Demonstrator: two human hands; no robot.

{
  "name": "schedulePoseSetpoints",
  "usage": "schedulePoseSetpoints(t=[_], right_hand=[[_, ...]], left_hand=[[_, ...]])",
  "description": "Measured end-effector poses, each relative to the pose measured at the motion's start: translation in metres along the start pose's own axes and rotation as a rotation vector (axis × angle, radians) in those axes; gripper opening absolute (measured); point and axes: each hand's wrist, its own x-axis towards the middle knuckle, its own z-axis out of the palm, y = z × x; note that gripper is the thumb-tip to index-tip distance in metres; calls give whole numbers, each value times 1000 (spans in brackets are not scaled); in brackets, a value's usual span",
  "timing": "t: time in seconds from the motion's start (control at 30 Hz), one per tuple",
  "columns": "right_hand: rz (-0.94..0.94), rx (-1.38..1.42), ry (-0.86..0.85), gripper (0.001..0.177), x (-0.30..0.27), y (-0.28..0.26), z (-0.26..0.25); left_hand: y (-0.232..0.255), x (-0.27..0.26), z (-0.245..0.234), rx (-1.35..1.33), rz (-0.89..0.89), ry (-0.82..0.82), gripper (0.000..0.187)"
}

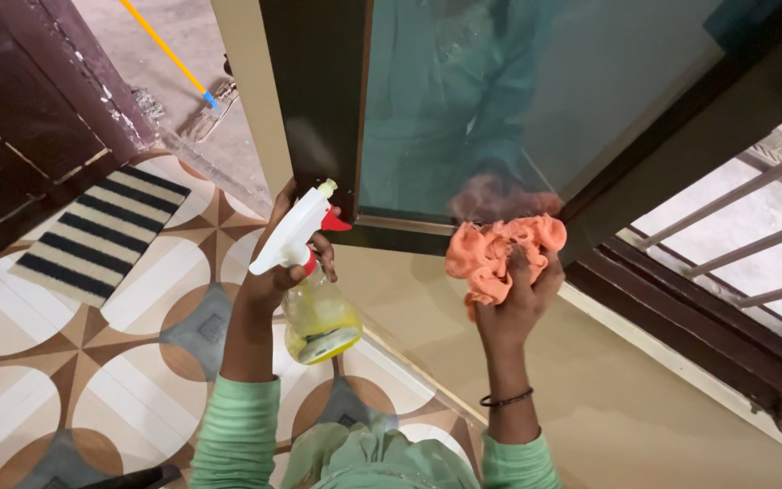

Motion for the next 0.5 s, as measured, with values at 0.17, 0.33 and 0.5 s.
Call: schedulePoseSetpoints(t=[0.17, 0.33, 0.5], right_hand=[[670, 712, -57, 46, 8, -56, 24], [-99, 68, -335, 71, -10, -82, 54], [-193, 58, -258, 66, -22, -57, 52]], left_hand=[[-8, 1, -3, 17, 14, -4, 143], [-11, 4, -13, 71, 59, -16, 142], [5, 1, -6, 19, 34, -29, 142]])
